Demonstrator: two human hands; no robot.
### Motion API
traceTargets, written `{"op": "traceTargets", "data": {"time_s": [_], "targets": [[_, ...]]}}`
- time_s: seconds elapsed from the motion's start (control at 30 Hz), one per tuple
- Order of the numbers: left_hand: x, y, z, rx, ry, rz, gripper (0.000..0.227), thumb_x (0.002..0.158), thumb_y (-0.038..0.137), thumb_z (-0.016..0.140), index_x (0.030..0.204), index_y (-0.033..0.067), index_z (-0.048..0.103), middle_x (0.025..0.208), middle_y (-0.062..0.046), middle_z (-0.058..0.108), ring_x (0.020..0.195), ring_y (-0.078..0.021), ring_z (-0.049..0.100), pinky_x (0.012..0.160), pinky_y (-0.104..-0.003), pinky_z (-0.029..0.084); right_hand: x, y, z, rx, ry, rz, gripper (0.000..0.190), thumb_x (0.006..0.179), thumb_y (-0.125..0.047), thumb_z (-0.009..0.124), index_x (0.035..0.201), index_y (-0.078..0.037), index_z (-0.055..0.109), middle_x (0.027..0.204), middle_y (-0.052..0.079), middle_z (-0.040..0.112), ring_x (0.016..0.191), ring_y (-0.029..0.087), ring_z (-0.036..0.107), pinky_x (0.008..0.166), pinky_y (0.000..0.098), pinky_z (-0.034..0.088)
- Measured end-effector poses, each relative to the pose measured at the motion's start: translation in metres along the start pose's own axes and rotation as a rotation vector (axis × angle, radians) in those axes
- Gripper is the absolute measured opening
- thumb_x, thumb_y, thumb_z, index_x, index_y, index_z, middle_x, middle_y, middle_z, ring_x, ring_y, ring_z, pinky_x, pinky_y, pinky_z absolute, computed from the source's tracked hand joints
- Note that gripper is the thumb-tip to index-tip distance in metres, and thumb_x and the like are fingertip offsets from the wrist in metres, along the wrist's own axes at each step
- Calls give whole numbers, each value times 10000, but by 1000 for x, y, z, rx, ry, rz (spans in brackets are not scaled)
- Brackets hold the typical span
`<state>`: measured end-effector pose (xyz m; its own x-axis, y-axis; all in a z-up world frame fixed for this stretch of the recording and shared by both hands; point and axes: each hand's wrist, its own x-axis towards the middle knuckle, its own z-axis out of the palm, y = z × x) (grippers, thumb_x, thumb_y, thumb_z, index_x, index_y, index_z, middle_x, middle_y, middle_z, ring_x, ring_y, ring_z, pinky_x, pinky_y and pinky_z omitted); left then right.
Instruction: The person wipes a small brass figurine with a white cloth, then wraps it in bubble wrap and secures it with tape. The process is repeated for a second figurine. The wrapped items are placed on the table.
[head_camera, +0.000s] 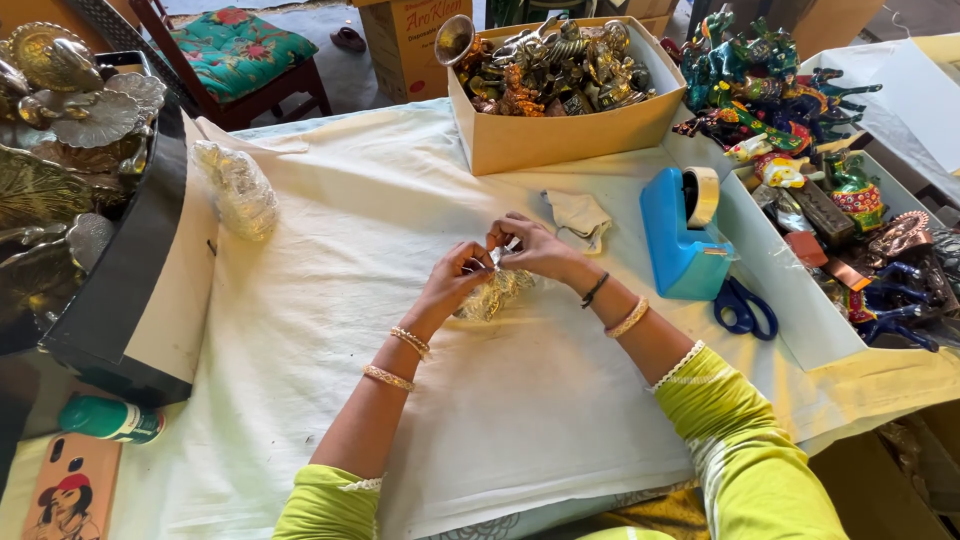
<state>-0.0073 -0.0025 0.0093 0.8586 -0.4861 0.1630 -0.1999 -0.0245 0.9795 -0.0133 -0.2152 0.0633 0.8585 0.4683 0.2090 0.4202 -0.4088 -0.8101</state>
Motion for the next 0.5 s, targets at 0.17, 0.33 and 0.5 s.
{"op": "traceTargets", "data": {"time_s": [0.17, 0.33, 0.5], "targets": [[-4, 13, -3, -42, -43, 37, 128, 914, 18, 699, 1022, 35, 633, 1091, -18, 531, 934, -111, 626, 820, -275, 558, 6, 13, 11, 439, 20, 165, 282, 766, -26, 711, 1021, -60, 597, 1019, -1, 559, 955, 117, 562, 834, 276, 506], [1, 14, -21, -112, -152, 25, 144, 926, 8, 693, 1065, 22, 657, 1117, -18, 567, 1014, -110, 619, 882, -283, 538, 6, 23, 14, 442, 20, 129, 261, 781, -25, 697, 1005, -56, 566, 955, -2, 527, 917, 109, 519, 804, 263, 477], [12, 26, -34, -115, -342, -3, 167, 936, 17, 702, 1103, 17, 704, 1090, -36, 698, 1044, -116, 638, 943, -287, 529, 6, 20, 16, 495, 42, 168, 262, 777, -47, 694, 991, -72, 545, 939, -11, 517, 891, 101, 524, 758, 255, 474]]}}
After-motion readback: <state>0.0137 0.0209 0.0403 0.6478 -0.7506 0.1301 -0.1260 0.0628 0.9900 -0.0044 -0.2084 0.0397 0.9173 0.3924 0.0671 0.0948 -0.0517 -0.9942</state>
